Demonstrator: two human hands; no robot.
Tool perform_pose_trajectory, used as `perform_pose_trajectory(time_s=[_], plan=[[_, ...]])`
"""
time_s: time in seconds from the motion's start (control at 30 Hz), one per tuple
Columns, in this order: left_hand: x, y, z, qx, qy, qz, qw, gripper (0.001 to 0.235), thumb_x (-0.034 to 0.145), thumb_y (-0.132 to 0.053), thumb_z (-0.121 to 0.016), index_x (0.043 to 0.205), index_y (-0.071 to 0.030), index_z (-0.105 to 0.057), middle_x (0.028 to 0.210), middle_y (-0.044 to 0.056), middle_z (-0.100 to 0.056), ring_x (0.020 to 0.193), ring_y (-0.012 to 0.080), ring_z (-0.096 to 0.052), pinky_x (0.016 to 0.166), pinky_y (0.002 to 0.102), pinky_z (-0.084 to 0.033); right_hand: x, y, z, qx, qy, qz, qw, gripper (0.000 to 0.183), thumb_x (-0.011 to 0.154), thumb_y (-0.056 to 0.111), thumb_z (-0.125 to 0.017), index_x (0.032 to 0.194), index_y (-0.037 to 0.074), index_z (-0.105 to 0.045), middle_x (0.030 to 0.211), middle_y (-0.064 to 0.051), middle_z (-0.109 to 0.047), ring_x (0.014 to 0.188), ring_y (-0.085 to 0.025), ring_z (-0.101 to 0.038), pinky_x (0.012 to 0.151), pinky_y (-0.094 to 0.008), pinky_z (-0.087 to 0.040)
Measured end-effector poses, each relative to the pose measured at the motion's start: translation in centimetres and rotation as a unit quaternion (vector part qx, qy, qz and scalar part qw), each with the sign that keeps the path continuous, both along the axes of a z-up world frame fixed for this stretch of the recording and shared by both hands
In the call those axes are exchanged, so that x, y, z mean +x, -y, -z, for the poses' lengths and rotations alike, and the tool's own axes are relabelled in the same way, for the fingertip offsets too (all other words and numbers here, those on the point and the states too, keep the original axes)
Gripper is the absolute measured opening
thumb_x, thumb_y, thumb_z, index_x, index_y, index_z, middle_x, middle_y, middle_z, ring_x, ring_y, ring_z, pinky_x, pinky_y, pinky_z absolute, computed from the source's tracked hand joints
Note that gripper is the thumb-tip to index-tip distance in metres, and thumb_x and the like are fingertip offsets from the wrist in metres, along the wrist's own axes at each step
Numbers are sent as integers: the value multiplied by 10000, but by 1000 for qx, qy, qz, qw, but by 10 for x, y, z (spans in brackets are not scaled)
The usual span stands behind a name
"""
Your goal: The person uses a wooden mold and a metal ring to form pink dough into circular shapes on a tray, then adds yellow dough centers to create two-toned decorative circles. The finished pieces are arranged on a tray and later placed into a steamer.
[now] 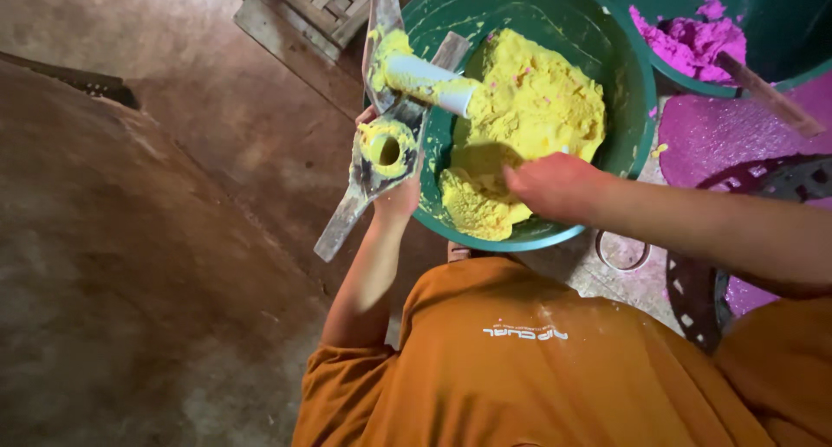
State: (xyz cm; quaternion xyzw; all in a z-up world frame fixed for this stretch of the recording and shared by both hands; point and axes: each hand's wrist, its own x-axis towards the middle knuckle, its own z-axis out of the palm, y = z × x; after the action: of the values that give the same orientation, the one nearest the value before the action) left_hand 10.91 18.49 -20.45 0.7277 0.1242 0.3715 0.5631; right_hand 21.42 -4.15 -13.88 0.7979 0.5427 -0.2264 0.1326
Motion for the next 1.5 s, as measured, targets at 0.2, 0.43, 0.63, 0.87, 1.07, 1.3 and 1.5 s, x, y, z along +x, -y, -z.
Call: perform_pose_trajectory(time_s=[0.2, 0.43, 0.63, 0.87, 1.07, 1.3, 1.5], plan=[[13, -6, -7, -9, 30, 43, 999, 598, 919, -7, -731, 1448, -5, -453, 1307, 116, -618, 1214, 221, -603, 1072, 321, -476, -22, 25, -63, 15, -151, 166, 974, 444, 970, 336, -508, 1397, 322, -628, 984, -136, -729, 862, -351, -710, 764, -484, -553], [16, -5, -74, 235, -85, 27, 968, 744, 767, -164, -864, 1435, -134, -537, 1200, 91, -688, 976, 237, -728, 830, 324, -589, -8, 77, -158, 259, -277, 258, 888, 430, 957, 321, -549, 1285, 76, -678, 1136, -102, -814, 977, -224, -788, 836, -374, -592], [19, 27, -111, 308, -74, 183, 931, 828, 712, -320, -865, 1459, -176, -538, 1147, 97, -699, 949, 317, -717, 801, 364, -591, 4, 62, -200, -80, 37, 268, 959, 407, 1029, 399, -510, 1410, 366, -649, 1269, 65, -755, 1067, -180, -737, 897, -346, -576], [26, 49, -64, 291, -173, 285, 897, 756, 661, -304, -809, 1368, -169, -577, 1250, 113, -683, 1096, 335, -668, 917, 413, -541, -63, 10, -153, 25, 273, -69, 959, 282, 915, 130, -564, 1160, -2, -606, 853, -68, -640, 726, -232, -707, 575, -361, -576], [24, 12, -65, 316, -194, 215, 903, 668, 815, -307, -795, 1431, -187, -567, 1363, 66, -673, 1225, 272, -656, 1001, 399, -533, -71, 51, -213, -16, 212, 37, 977, 277, 820, 87, -588, 1096, 71, -602, 930, -73, -626, 796, -245, -719, 623, -356, -589], [33, 28, -66, 319, -160, 204, 912, 800, 692, -355, -868, 1414, -187, -566, 1365, 65, -655, 1172, 283, -655, 952, 408, -521, -64, -5, -162, 15, 280, -43, 959, 133, 880, 61, -577, 989, 1, -625, 827, -93, -628, 643, -209, -721, 501, -327, -584], [52, 26, -43, -344, -120, 399, 841, 504, 985, -393, -617, 1402, -110, -611, 1294, 50, -686, 1177, 176, -657, 1048, 339, -540, -63, 14, -169, 54, 262, -16, 963, 198, 845, 76, -589, 1034, 47, -637, 863, -76, -640, 685, -190, -717, 538, -316, -577]])
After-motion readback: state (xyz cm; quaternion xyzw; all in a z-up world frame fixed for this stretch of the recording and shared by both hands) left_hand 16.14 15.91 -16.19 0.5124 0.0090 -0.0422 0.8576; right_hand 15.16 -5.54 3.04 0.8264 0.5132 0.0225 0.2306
